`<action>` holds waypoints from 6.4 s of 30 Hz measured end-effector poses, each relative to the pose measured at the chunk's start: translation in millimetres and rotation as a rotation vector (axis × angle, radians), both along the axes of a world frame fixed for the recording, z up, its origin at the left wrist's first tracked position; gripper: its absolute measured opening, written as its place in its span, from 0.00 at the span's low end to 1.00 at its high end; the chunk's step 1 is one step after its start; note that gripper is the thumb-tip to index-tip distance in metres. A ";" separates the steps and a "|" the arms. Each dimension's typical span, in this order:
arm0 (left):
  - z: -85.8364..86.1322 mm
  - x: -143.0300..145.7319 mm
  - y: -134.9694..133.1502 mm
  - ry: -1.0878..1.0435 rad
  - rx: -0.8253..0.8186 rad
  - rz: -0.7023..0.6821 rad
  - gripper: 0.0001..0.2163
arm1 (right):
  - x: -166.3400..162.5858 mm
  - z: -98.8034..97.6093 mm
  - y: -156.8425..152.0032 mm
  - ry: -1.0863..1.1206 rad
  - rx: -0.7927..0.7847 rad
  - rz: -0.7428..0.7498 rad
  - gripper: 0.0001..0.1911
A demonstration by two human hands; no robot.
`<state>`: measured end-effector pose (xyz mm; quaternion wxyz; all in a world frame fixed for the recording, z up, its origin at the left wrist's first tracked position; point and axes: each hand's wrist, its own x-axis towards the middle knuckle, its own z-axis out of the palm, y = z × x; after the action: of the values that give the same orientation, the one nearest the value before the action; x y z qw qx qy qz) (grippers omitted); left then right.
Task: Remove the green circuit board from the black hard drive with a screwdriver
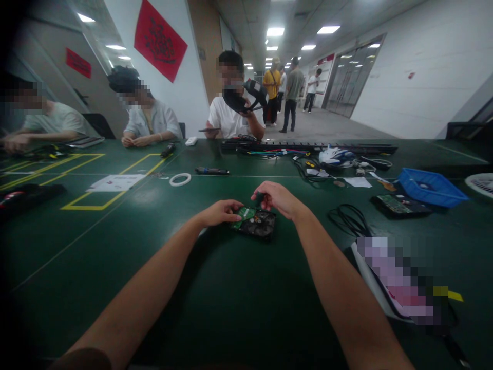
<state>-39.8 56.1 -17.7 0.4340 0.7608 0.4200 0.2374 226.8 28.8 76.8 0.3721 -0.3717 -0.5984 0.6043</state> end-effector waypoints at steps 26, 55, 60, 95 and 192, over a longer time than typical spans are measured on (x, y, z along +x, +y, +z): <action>-1.2 1.1 -0.4 -0.022 -0.015 0.013 0.30 | -3.1 -8.9 4.4 0.115 -0.060 0.037 0.08; -0.2 0.3 -1.3 0.005 0.004 0.003 0.29 | -0.3 -2.2 3.9 -0.004 0.020 -0.051 0.11; -1.3 -0.1 0.2 -0.007 -0.004 -0.004 0.29 | -1.9 -1.7 2.4 0.049 0.012 -0.055 0.10; -1.7 -0.1 -0.1 0.002 0.025 0.006 0.29 | -1.0 -5.6 6.3 0.016 0.050 -0.124 0.11; -7.6 5.2 1.1 0.025 0.053 0.061 0.28 | 2.6 -4.9 4.3 0.027 0.006 -0.042 0.13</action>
<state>-34.5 57.2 -25.2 0.4010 0.7618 0.4419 0.2519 229.5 33.2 71.9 0.3940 -0.3749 -0.5871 0.5996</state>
